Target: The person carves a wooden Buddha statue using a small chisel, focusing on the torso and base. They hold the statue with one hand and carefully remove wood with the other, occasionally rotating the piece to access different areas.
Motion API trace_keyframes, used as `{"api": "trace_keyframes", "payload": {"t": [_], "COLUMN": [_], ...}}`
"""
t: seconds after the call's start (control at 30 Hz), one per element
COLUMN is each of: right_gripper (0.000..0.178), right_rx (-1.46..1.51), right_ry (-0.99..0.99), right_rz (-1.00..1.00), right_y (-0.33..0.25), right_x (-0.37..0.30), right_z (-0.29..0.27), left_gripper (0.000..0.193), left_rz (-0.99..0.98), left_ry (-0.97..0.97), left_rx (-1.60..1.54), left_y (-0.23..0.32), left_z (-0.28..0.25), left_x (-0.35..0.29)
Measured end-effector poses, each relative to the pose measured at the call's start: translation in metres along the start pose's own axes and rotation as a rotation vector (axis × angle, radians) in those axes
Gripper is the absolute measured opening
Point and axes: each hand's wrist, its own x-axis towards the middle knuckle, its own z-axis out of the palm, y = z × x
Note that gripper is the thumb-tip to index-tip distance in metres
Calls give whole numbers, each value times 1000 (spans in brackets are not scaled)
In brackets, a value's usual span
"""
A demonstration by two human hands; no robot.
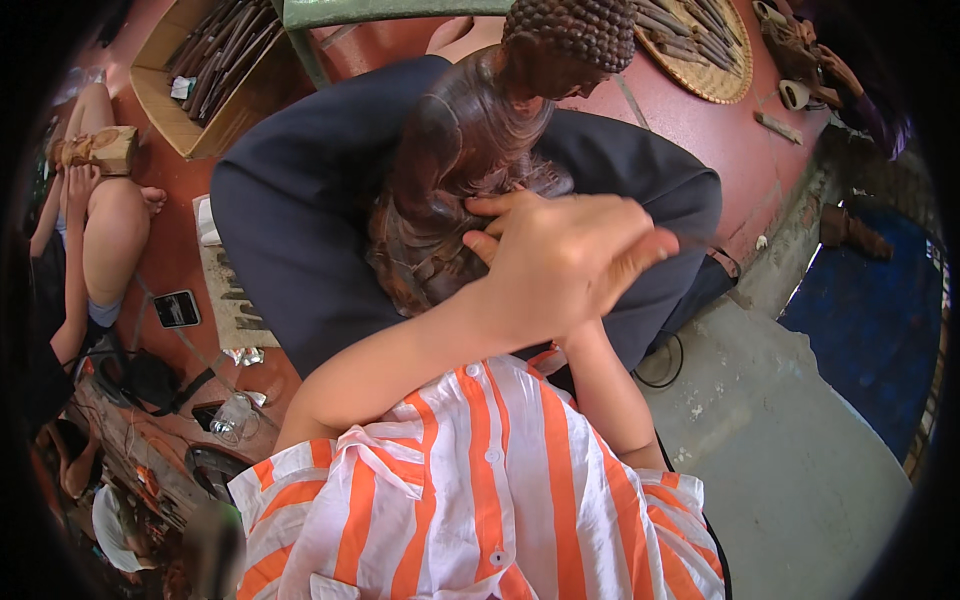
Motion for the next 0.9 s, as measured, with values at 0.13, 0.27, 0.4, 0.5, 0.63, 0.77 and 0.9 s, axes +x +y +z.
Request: {"api": "trace_keyframes", "payload": {"t": [0.13,0.27,0.4,0.5,0.63,0.77,0.9], "right_gripper": [22,20,14,14,14,17,17], "right_rx": [111,-41,134,88,12,-113,-78], "right_ry": [-76,-84,96,75,4,35,23], "right_rz": [10,-92,-211,-181,-172,-154,-83], "right_y": [-8,0,-7,-3,-8,-5,-21], "right_x": [0,4,-5,-15,-9,-4,-3], "right_z": [-7,-14,-19,-20,-19,-9,-2], "left_gripper": [33,35,37,37,32,22,22], "left_rz": [29,145,216,160,61,-4,-21], "left_ry": [21,-53,-116,-135,-159,-114,-89], "left_rx": [-19,12,20,26,47,-14,62], "left_y": [-6,-4,16,21,19,10,8], "left_z": [2,6,11,10,7,8,0], "left_x": [-4,-2,-13,-12,-15,-14,-14]}}
